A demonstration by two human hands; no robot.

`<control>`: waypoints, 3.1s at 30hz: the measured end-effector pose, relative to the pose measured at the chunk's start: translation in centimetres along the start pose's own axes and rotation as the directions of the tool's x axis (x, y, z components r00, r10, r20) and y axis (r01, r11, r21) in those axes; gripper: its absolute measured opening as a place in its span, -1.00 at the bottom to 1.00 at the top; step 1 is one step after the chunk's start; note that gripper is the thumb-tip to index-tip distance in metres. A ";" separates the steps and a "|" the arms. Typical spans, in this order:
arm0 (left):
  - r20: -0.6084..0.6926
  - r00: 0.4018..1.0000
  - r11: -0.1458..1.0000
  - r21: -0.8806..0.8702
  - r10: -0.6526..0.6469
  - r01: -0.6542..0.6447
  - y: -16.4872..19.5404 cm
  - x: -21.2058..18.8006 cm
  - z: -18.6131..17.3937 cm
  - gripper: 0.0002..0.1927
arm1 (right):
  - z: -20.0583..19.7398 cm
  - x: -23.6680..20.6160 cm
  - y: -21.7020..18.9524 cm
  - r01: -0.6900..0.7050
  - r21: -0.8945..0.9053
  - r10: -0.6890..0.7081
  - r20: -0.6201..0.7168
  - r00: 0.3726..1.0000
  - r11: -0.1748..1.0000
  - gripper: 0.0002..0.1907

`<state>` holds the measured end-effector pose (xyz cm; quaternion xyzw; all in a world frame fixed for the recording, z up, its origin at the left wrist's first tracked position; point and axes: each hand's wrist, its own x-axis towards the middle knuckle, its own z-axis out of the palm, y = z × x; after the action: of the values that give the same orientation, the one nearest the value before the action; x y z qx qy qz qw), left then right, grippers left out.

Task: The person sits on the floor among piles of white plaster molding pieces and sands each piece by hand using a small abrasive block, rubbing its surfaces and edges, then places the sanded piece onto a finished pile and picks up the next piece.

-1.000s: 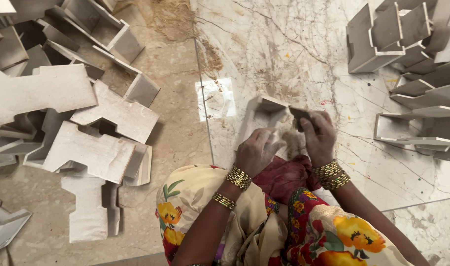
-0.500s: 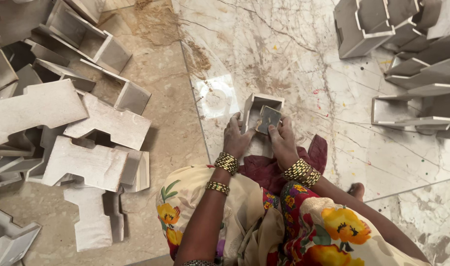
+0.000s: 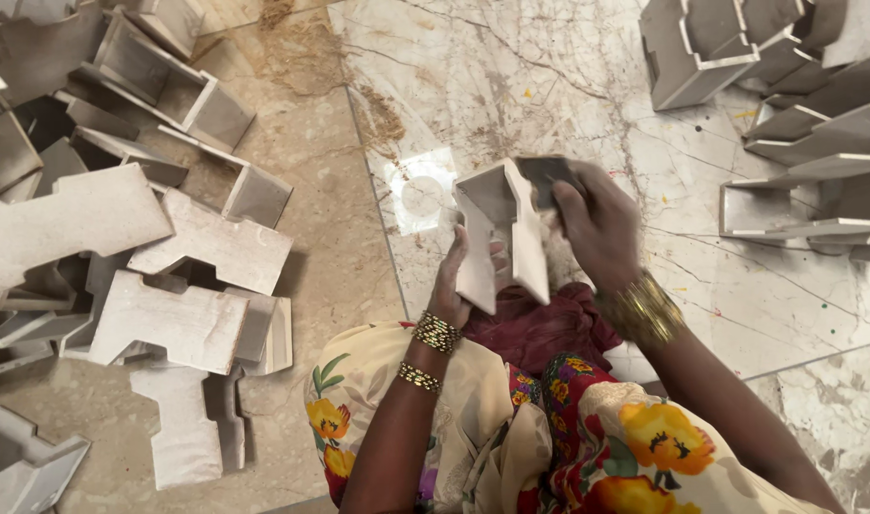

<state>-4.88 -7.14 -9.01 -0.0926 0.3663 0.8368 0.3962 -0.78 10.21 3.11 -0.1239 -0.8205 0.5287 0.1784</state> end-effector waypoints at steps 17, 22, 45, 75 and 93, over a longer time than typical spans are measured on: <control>0.130 0.992 0.937 -0.348 0.004 0.042 -0.8 0.8 -2.6 -0.14 | 2.4 -2.7 3.5 0.599 -0.559 -0.303 0.535 0.788 0.573 -0.59; 0.183 0.981 0.851 -0.503 -0.064 0.149 -0.3 0.9 -2.5 -0.10 | 2.7 0.6 7.3 0.490 -0.430 -0.237 0.518 0.822 0.759 -0.69; 0.024 0.997 0.947 -0.314 0.071 -0.060 2.1 0.8 -2.2 -0.13 | -2.4 -1.1 12.7 0.308 -0.331 -0.080 0.556 0.827 0.892 -0.56; -0.048 0.931 0.141 0.990 0.361 -0.003 2.0 -0.6 1.3 -0.04 | 3.8 4.7 6.3 0.895 -0.348 -0.231 0.880 0.414 0.280 -0.71; -0.067 0.883 0.561 0.794 0.465 -0.235 0.7 2.2 -2.0 -0.02 | -2.8 3.2 0.4 -0.018 -0.286 0.063 0.151 0.987 0.958 -0.87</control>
<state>-7.19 -7.49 -11.02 0.0469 0.7464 0.6423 0.1675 -2.44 13.96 4.34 -0.1226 -0.8967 0.4174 0.0821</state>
